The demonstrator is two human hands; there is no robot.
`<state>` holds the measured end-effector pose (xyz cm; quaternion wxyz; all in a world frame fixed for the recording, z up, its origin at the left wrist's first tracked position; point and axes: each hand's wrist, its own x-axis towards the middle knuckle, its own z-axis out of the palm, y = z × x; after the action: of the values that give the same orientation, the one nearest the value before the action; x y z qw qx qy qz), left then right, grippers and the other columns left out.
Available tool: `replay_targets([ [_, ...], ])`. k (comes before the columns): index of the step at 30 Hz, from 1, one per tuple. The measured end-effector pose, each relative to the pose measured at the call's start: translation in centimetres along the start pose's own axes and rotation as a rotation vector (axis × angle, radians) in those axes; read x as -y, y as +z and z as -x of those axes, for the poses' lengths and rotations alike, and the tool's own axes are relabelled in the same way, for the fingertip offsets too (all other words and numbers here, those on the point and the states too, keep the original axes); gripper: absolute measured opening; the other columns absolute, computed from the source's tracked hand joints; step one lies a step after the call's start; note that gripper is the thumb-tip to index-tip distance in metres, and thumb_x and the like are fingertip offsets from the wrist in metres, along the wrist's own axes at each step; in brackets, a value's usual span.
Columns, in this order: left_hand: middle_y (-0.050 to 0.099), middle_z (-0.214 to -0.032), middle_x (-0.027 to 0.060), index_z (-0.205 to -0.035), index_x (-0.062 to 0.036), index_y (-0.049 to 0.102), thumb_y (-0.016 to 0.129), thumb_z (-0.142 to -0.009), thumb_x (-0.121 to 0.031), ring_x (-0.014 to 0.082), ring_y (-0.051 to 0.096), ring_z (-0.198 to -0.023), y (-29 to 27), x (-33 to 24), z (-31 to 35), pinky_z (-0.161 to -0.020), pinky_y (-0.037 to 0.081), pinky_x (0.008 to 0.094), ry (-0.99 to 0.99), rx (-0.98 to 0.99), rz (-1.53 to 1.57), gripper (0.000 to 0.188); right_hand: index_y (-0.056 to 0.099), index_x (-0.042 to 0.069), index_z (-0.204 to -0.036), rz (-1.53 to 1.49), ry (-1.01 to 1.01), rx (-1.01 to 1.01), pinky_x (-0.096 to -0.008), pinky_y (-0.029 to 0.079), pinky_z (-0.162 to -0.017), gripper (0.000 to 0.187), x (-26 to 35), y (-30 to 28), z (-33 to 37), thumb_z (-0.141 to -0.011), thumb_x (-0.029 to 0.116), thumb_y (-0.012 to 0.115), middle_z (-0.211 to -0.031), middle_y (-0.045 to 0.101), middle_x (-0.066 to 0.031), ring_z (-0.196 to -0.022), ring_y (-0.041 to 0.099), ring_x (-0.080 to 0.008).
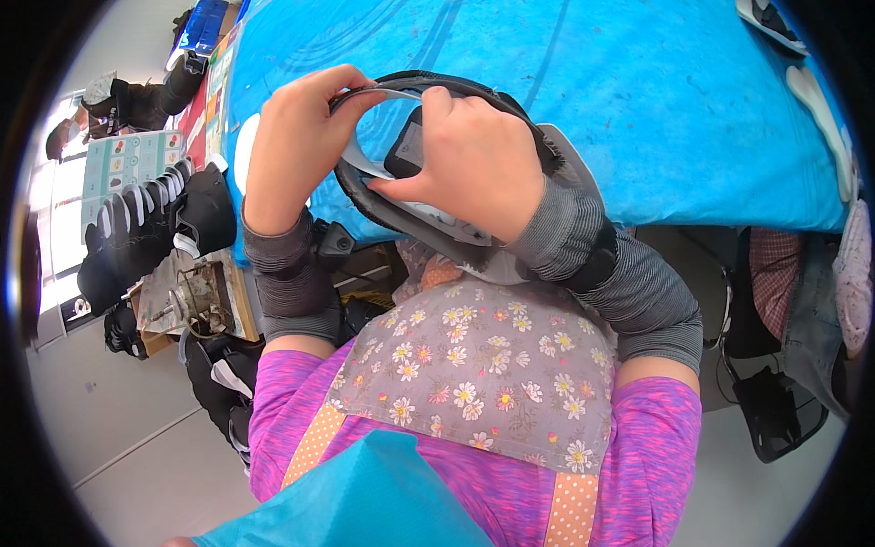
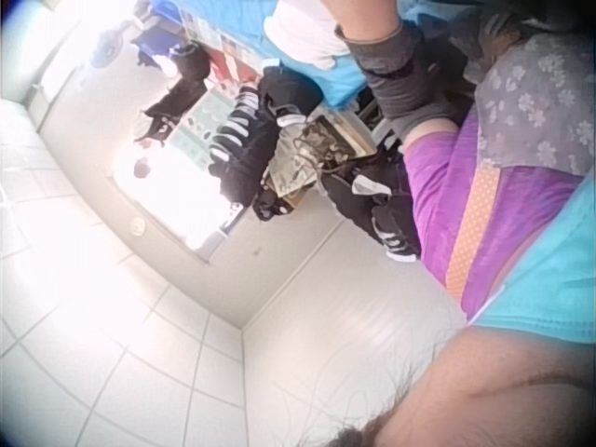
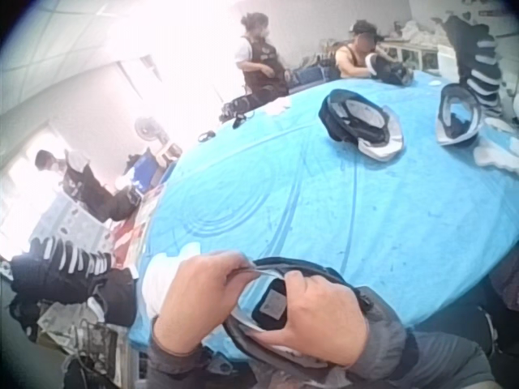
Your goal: Assembling internal foam and lining components into a hard-shell protective helmet.
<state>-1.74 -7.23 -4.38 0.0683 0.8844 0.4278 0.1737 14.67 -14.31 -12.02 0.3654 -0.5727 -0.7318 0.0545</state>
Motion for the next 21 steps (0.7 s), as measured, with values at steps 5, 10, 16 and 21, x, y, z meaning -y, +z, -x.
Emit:
replay_targets([
  [5,0.066,-0.086,0.0149,-0.092,-0.0057,0.069,0.068,-0.087,-0.017,0.0349,0.066,-0.079,0.5,0.1,-0.7,-0.067,0.052,0.0431,0.219,-0.028,-0.048,0.012,0.057,-0.001,-0.089,0.012,0.042,-0.001,-0.037,0.057,-0.058,0.071,0.0,0.2,-0.2,-0.066,0.061,0.084,-0.071,0.065,-0.0141,-0.065,0.069,-0.0288],
  [10,0.065,-0.085,0.01,-0.091,-0.0083,0.07,0.069,-0.087,-0.019,0.0329,0.067,-0.078,0.2,-0.3,-1.5,-0.067,0.053,0.0431,0.273,0.083,-0.176,0.011,0.057,-0.002,-0.096,-0.044,0.075,0.031,-0.0378,0.057,-0.058,0.071,0.0,0.3,0.1,-0.067,0.057,0.084,-0.073,0.067,-0.015,-0.067,0.07,-0.0295],
  [16,0.067,-0.087,0.0081,-0.092,-0.0072,0.073,0.072,-0.089,-0.022,0.0327,0.065,-0.074,0.1,-0.1,-1.9,-0.065,0.051,0.0395,0.23,0.125,-0.209,0.015,0.053,-0.005,-0.108,-0.232,0.21,0.19,-0.0409,0.056,-0.059,0.076,0.0,0.4,0.3,-0.069,0.053,0.084,-0.071,0.068,-0.016,-0.066,0.071,-0.0328],
  [21,0.065,-0.084,0.0088,-0.088,-0.0063,0.071,0.072,-0.088,-0.022,0.0332,0.063,-0.071,0.2,0.4,-1.7,-0.063,0.048,0.0398,0.197,0.137,-0.134,0.016,0.051,-0.006,-0.111,-0.327,0.226,0.244,-0.0421,0.056,-0.06,0.078,0.0,0.6,0.2,-0.07,0.051,0.084,-0.071,0.068,-0.0166,-0.067,0.071,-0.0343],
])
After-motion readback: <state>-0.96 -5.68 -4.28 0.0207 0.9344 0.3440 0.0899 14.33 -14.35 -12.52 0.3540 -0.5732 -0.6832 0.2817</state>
